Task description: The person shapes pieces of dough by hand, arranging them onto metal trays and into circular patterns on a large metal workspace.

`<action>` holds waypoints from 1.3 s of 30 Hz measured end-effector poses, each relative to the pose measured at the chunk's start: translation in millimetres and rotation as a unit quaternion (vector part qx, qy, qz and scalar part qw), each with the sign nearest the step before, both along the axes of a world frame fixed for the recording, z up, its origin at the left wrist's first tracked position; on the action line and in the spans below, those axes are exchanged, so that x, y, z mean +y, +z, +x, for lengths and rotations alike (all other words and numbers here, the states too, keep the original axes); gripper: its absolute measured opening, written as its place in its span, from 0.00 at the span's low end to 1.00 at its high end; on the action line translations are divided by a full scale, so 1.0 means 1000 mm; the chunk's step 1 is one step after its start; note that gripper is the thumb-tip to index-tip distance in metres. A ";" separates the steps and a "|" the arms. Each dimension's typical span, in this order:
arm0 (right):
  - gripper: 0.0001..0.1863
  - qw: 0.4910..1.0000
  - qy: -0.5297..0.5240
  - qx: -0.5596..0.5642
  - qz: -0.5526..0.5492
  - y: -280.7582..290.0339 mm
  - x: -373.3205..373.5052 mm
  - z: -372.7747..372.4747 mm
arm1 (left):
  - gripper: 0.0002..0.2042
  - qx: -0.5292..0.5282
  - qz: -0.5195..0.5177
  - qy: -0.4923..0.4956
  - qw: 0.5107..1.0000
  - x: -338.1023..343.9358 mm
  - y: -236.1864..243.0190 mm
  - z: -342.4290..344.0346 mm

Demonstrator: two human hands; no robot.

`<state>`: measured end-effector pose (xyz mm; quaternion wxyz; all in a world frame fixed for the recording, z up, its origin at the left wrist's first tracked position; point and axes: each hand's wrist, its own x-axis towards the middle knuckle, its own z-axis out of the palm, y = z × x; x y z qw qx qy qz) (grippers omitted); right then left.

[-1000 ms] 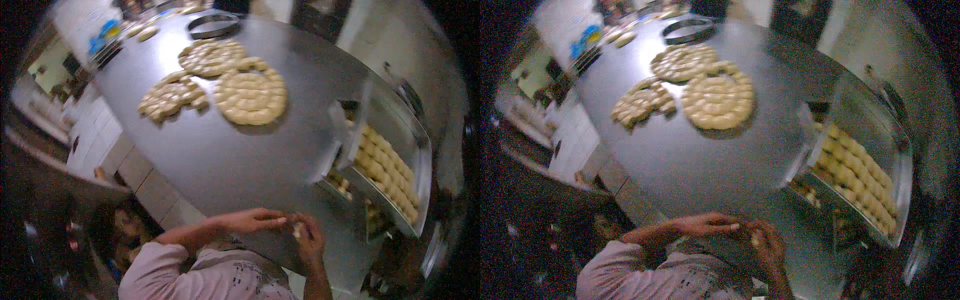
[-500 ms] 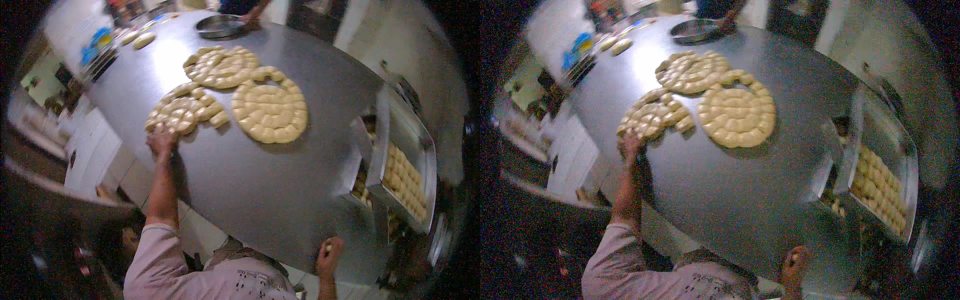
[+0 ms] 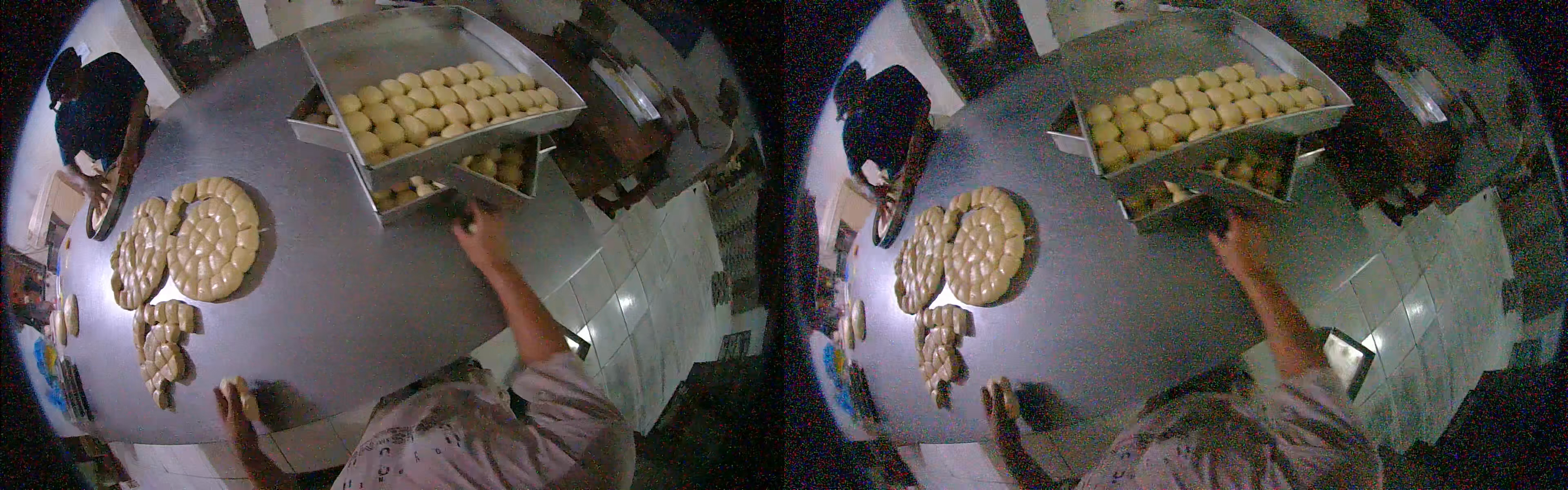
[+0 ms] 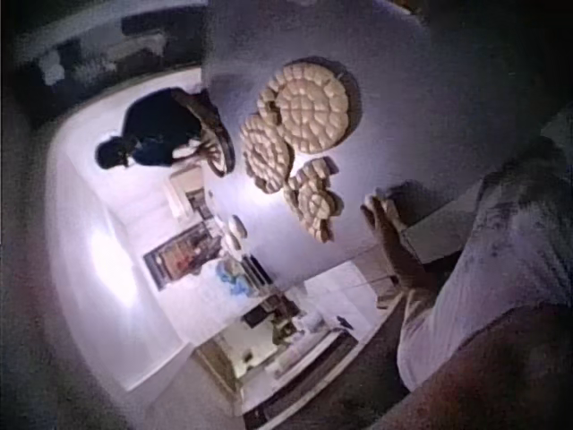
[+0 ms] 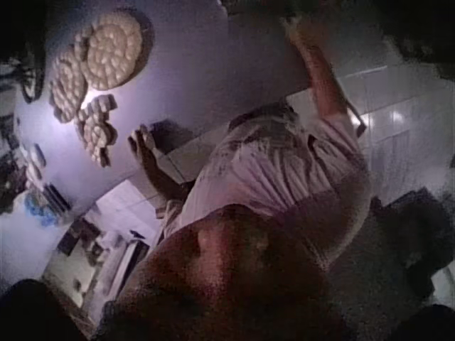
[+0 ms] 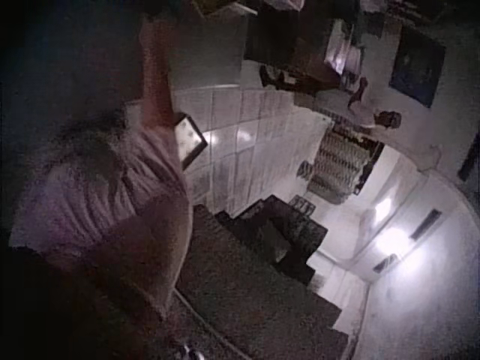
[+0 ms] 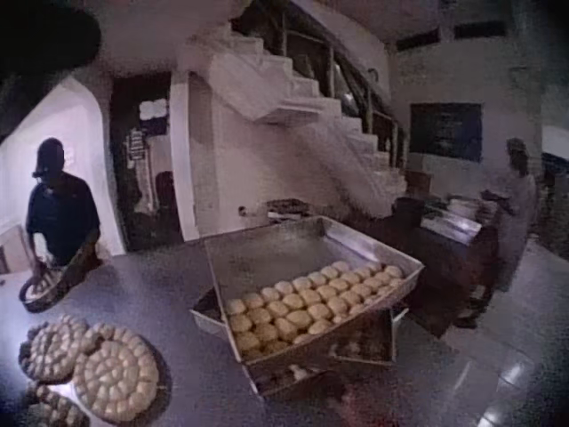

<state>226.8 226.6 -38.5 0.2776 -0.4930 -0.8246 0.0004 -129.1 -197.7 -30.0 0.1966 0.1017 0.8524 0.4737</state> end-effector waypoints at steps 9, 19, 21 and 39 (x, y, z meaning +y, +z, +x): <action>0.11 0.990 0.088 -0.003 -0.109 0.012 -0.004 0.016 | 0.19 -0.228 0.321 -0.158 0.905 0.135 0.040 0.055; 0.14 0.797 0.331 0.229 -0.450 0.140 0.028 0.105 | 0.17 -0.300 0.361 -0.087 0.879 0.207 0.051 0.136; 0.17 0.762 0.326 0.365 -0.424 0.185 0.065 0.103 | 0.16 -0.276 0.350 -0.067 0.893 0.208 0.059 0.150; 0.18 0.857 0.447 0.146 -0.210 0.187 0.019 0.010 | 0.10 -0.212 0.356 -0.155 0.897 0.253 0.080 0.220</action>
